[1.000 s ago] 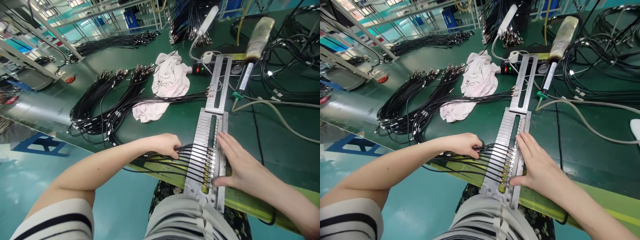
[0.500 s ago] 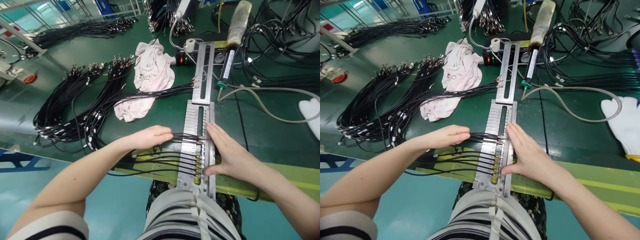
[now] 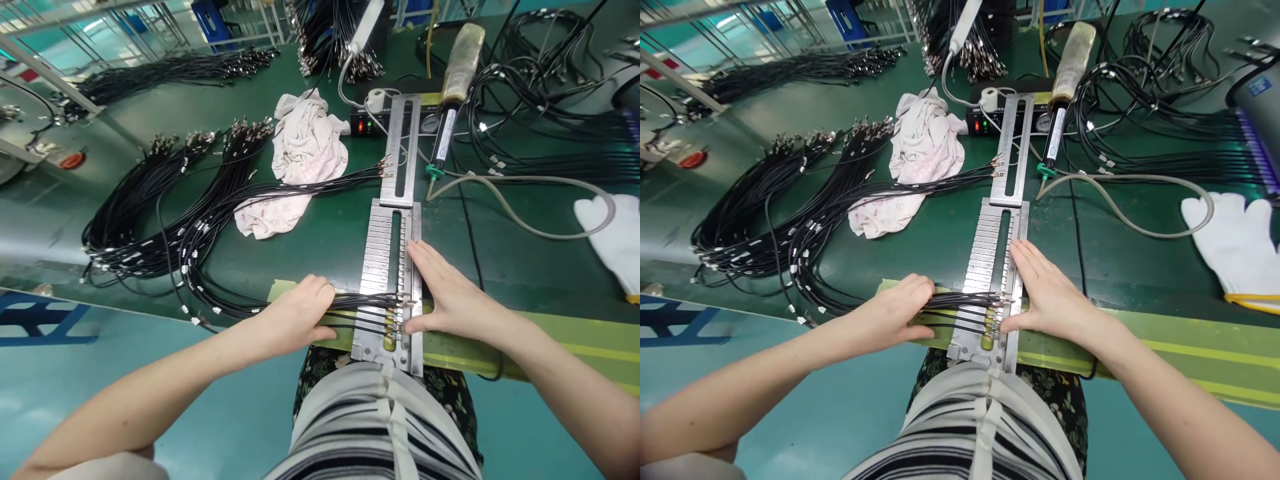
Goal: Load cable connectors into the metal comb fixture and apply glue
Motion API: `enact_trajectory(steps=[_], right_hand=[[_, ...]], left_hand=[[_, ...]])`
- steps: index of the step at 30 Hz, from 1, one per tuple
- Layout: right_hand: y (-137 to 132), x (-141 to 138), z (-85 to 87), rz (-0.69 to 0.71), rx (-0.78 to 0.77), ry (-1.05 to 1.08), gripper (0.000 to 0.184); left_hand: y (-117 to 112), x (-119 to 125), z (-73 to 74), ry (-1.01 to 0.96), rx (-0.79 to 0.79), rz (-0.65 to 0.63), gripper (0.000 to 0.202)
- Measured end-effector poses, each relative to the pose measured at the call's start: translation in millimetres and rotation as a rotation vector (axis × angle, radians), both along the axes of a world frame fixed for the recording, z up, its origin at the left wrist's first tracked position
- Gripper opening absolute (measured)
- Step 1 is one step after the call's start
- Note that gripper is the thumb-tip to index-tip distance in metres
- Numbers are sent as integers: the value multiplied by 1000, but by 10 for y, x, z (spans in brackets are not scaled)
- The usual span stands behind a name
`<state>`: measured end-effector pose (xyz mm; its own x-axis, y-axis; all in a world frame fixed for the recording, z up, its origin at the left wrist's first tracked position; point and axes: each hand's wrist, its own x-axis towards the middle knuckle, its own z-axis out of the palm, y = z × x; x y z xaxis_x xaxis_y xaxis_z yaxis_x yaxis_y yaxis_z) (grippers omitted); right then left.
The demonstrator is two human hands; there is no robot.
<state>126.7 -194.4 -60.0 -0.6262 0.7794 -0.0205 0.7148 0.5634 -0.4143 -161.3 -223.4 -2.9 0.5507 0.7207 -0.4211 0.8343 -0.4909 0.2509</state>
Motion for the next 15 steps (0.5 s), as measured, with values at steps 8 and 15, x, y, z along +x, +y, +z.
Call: enact_trajectory(steps=[8, 15], right_hand=[[-316, -37, 59, 4, 4, 14, 129], [-340, -62, 66, -23, -11, -52, 131]], left_hand=[[87, -1, -71, 94, -80, 61, 23], [163, -43, -2, -206, -517, 240, 25]])
